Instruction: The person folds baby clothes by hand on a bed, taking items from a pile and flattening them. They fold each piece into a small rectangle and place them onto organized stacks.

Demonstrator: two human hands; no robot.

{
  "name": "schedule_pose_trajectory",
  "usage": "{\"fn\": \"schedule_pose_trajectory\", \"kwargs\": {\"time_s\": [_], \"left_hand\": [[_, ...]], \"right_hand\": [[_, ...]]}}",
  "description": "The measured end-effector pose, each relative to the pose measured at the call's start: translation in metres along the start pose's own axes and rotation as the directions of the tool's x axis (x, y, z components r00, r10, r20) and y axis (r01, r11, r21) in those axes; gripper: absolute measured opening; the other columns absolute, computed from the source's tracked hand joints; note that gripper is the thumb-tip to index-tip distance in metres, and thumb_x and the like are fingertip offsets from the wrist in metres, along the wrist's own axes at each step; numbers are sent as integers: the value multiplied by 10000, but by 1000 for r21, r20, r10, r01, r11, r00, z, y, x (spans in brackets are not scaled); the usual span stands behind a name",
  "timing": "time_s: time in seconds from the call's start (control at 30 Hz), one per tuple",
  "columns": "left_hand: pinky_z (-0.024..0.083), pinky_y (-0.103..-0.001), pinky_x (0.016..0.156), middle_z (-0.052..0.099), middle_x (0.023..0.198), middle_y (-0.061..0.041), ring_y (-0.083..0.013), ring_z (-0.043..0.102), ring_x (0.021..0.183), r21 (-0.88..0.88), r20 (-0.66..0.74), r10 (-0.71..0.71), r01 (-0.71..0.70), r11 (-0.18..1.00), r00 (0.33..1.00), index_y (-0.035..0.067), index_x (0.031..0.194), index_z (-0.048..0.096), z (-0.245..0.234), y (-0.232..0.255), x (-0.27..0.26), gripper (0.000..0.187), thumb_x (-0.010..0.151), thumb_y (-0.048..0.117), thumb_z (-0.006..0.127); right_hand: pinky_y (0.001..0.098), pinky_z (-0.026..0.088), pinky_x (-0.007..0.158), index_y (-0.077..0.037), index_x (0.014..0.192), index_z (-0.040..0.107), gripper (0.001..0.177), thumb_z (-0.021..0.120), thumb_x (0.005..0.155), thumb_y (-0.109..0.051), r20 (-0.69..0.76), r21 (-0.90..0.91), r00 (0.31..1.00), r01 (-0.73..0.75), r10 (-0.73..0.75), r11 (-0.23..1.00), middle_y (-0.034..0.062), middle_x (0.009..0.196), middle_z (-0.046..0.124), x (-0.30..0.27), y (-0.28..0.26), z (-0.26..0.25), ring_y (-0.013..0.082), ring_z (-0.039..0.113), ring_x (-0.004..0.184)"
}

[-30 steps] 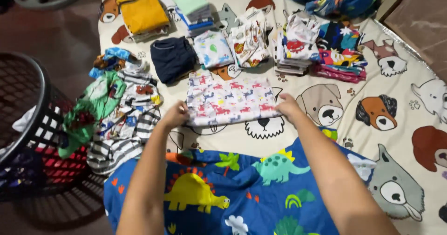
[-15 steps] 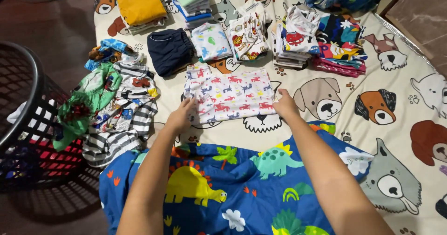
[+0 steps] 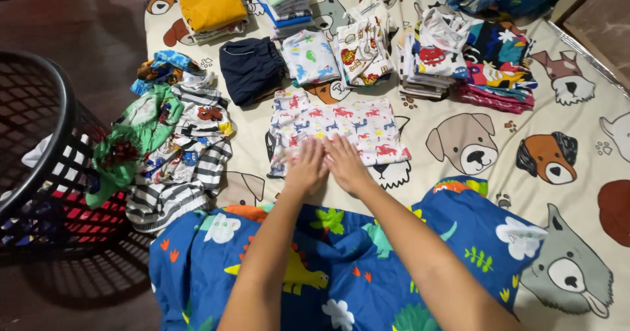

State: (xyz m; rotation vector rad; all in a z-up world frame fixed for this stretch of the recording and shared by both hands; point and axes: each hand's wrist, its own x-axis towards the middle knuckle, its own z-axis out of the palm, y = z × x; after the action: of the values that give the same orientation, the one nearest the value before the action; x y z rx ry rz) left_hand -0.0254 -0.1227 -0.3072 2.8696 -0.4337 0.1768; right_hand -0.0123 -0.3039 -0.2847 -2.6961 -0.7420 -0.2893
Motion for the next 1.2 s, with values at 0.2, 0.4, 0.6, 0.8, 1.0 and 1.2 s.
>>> {"fn": "schedule_pose_trajectory", "kwargs": {"time_s": [0.2, 0.4, 0.6, 0.8, 1.0, 1.2], "left_hand": [[32, -627, 1209, 53, 1715, -200, -353, 44, 1575, -191, -139, -245, 217, 957, 960, 179, 1637, 226, -21, -20, -13, 858, 961, 647, 470], [58, -645, 1190, 80, 1688, -226, -372, 66, 1562, -87, -136, -255, 245, 966, 957, 164, 1614, 258, -15, -17, -8, 883, 926, 658, 505], [377, -543, 1034, 398, 1649, -96, -292, 412, 1460, -53, -210, -285, 280, 959, 935, 204, 1487, 484, -46, -42, 13, 639, 869, 215, 643], [415, -516, 854, 620, 1116, -73, -304, 552, 1072, 64, -223, -78, 94, 993, 972, 162, 1202, 675, -75, -75, 28, 336, 867, 172, 692], [412, -468, 827, 633, 1071, -86, -301, 559, 1039, -165, -371, -107, 48, 985, 922, 158, 865, 697, -102, -85, 28, 95, 791, 110, 734], [415, -477, 937, 661, 1123, -3, -250, 599, 1159, -411, -170, -28, -45, 910, 985, 165, 839, 675, -110, -93, 4, 207, 690, 81, 791]], "right_hand": [[631, 38, 1195, -268, 1614, 192, 683, 374, 1012, -533, 165, -251, 895, -369, 415, 895, 31, 1705, 113, -10, 70, -43, 279, 89, 1555], [677, 35, 1162, -168, 1615, 200, 753, 419, 1001, -545, 70, -315, 848, -481, 526, 818, 138, 1694, 135, -3, 70, -57, 351, 71, 1559], [414, 444, 1151, -84, 1293, 619, 417, 641, 883, -156, -197, 341, 964, -102, 177, 935, 156, 1388, 608, 49, 32, 23, 332, 545, 1343], [471, 494, 952, -66, 1224, 692, 387, 664, 843, -125, -94, 403, 986, -87, 136, 911, 155, 1191, 695, 97, -52, -5, 379, 601, 1107], [441, 496, 917, -106, 964, 692, 214, 753, 760, -121, -27, 237, 991, -122, 132, 964, 111, 1012, 656, 108, -61, -12, 325, 589, 1049], [445, 478, 947, -103, 931, 616, 234, 748, 742, -68, -171, 188, 980, 137, -104, 973, 95, 1103, 611, 71, -66, -27, 322, 558, 1114]]}}
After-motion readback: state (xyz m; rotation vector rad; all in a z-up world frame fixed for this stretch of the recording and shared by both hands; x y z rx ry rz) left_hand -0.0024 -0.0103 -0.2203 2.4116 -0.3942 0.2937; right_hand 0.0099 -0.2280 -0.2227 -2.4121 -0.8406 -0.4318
